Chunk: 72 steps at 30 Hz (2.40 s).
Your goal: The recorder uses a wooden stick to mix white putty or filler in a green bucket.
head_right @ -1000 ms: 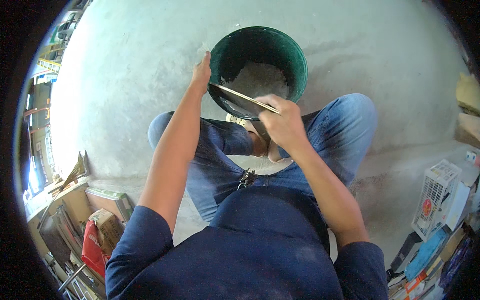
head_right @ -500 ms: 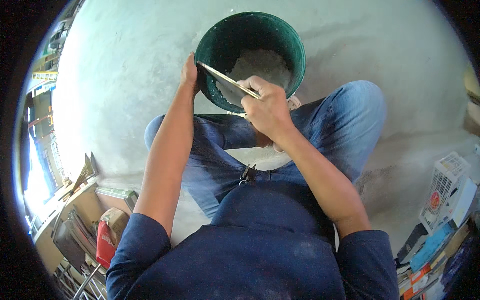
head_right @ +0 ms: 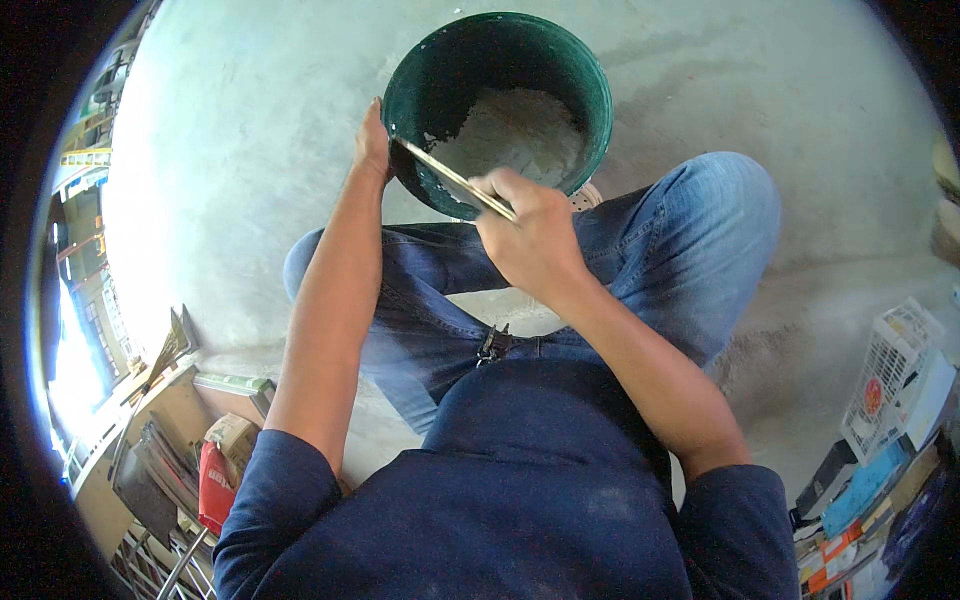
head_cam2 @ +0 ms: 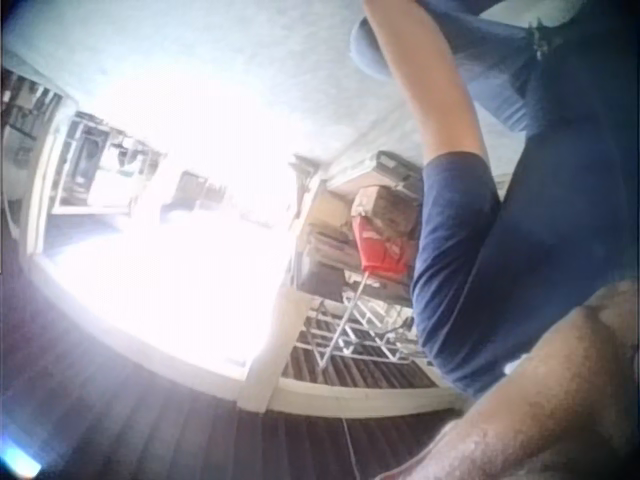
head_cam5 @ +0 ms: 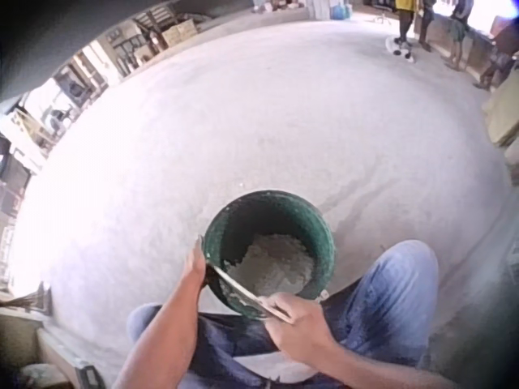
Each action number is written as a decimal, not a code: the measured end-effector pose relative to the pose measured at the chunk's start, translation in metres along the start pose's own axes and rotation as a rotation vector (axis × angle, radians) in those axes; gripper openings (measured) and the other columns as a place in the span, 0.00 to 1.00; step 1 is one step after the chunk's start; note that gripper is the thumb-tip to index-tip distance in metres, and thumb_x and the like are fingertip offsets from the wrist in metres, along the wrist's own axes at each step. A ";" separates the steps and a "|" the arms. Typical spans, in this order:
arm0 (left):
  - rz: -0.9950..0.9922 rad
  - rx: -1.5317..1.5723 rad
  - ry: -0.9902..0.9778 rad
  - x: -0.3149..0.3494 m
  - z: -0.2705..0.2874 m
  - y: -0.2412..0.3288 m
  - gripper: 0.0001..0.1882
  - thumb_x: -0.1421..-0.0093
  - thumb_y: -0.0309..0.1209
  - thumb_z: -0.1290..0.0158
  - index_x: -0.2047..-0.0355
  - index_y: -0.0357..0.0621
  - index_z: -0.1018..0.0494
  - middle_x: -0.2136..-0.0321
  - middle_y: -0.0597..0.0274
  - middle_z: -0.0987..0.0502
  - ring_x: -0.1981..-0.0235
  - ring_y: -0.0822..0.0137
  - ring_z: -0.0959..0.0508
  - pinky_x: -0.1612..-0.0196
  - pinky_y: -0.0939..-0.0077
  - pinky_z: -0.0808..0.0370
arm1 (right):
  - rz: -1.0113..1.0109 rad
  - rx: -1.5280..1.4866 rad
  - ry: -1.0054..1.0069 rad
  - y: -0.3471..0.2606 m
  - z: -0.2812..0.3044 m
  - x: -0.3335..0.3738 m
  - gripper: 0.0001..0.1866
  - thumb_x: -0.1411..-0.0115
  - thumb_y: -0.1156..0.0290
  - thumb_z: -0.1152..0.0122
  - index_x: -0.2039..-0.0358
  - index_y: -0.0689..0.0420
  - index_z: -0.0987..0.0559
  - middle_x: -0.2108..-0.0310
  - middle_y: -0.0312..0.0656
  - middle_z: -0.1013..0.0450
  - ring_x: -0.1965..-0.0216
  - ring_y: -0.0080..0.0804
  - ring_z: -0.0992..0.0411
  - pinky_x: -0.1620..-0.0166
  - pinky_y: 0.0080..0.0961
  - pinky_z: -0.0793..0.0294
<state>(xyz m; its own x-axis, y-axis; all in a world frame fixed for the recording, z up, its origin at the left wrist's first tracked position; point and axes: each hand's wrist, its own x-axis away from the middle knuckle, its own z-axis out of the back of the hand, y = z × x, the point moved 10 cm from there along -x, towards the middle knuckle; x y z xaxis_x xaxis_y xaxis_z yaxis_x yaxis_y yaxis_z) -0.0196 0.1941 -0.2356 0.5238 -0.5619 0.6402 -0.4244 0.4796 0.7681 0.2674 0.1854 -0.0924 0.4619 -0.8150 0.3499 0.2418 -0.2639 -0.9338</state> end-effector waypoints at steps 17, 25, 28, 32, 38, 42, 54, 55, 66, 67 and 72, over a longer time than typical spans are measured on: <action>-0.030 0.039 0.053 -0.004 0.008 0.002 0.33 0.35 0.52 0.57 0.48 0.30 0.30 0.54 0.47 0.25 0.57 0.57 0.22 0.53 0.63 0.26 | 0.085 0.022 0.056 -0.007 -0.001 -0.007 0.18 0.52 0.77 0.48 0.58 0.62 0.21 0.67 0.53 0.22 0.65 0.36 0.23 0.59 0.27 0.27; -0.036 -0.086 0.008 0.010 0.000 0.011 0.34 0.36 0.56 0.58 0.49 0.35 0.28 0.56 0.49 0.23 0.57 0.58 0.22 0.53 0.64 0.27 | 0.098 -0.016 0.049 -0.017 0.000 0.005 0.15 0.51 0.76 0.46 0.62 0.62 0.20 0.70 0.54 0.23 0.68 0.42 0.22 0.62 0.30 0.26; -0.131 -0.187 0.054 0.002 -0.002 0.018 0.35 0.36 0.56 0.57 0.47 0.34 0.28 0.55 0.50 0.23 0.54 0.59 0.23 0.50 0.67 0.29 | 0.056 0.204 0.057 -0.005 -0.007 -0.047 0.17 0.52 0.74 0.46 0.59 0.58 0.19 0.71 0.44 0.22 0.68 0.33 0.25 0.62 0.28 0.27; -0.305 -0.359 -0.024 0.007 -0.020 0.028 0.33 0.38 0.52 0.50 0.46 0.32 0.29 0.51 0.50 0.24 0.48 0.62 0.26 0.44 0.71 0.34 | 0.149 0.451 -0.043 -0.009 -0.002 -0.082 0.17 0.53 0.75 0.46 0.62 0.60 0.18 0.74 0.46 0.23 0.71 0.32 0.25 0.64 0.27 0.27; -0.328 -0.371 0.022 0.021 -0.013 0.041 0.30 0.39 0.49 0.47 0.49 0.33 0.26 0.52 0.51 0.22 0.49 0.65 0.27 0.45 0.72 0.34 | 0.054 0.380 -0.108 0.002 -0.016 -0.087 0.14 0.54 0.71 0.46 0.67 0.60 0.18 0.70 0.56 0.23 0.66 0.50 0.23 0.58 0.36 0.26; -0.334 -0.415 0.089 0.019 -0.013 0.036 0.29 0.39 0.48 0.46 0.51 0.33 0.25 0.54 0.52 0.22 0.51 0.66 0.26 0.47 0.72 0.32 | -0.002 0.308 -0.079 0.049 -0.007 -0.112 0.15 0.55 0.70 0.44 0.67 0.60 0.17 0.72 0.54 0.22 0.68 0.47 0.23 0.60 0.34 0.25; -0.299 -0.334 0.026 0.017 0.003 0.035 0.29 0.39 0.48 0.46 0.50 0.33 0.26 0.55 0.53 0.21 0.52 0.66 0.25 0.47 0.73 0.32 | -0.034 0.004 -0.031 0.050 -0.020 -0.109 0.14 0.59 0.74 0.43 0.70 0.62 0.17 0.74 0.48 0.22 0.71 0.37 0.24 0.64 0.28 0.27; -0.292 -0.330 0.041 0.023 0.007 0.035 0.29 0.39 0.48 0.46 0.50 0.33 0.26 0.55 0.53 0.21 0.52 0.66 0.25 0.47 0.73 0.32 | -0.112 -0.145 -0.076 0.038 -0.012 -0.103 0.14 0.59 0.77 0.43 0.70 0.64 0.17 0.75 0.41 0.24 0.72 0.29 0.28 0.66 0.25 0.29; -0.298 -0.307 0.022 0.024 -0.012 0.038 0.27 0.38 0.47 0.46 0.52 0.34 0.25 0.58 0.56 0.21 0.56 0.68 0.25 0.50 0.74 0.31 | -0.135 -0.054 -0.053 0.052 -0.002 -0.132 0.12 0.58 0.75 0.43 0.72 0.63 0.17 0.75 0.46 0.22 0.71 0.34 0.26 0.65 0.28 0.29; -0.294 -0.309 0.032 0.023 -0.006 0.037 0.27 0.38 0.47 0.46 0.52 0.34 0.25 0.58 0.56 0.21 0.56 0.68 0.25 0.50 0.74 0.31 | -0.116 -0.179 -0.122 0.032 0.004 -0.122 0.13 0.58 0.77 0.44 0.70 0.64 0.17 0.75 0.43 0.23 0.73 0.31 0.29 0.67 0.27 0.30; -0.272 -0.347 0.040 0.017 -0.007 0.033 0.26 0.40 0.46 0.44 0.51 0.36 0.24 0.59 0.56 0.20 0.57 0.67 0.24 0.51 0.74 0.30 | -0.113 0.253 -0.324 -0.009 0.020 -0.081 0.17 0.56 0.78 0.48 0.64 0.63 0.19 0.71 0.42 0.24 0.69 0.27 0.27 0.64 0.25 0.28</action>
<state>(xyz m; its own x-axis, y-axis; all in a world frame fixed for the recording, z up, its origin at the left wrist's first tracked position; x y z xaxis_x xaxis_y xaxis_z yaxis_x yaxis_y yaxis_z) -0.0200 0.2052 -0.1994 0.6132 -0.6756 0.4094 0.0020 0.5197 0.8544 0.2445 0.2639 -0.1110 0.6547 -0.5736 0.4923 0.4897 -0.1742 -0.8543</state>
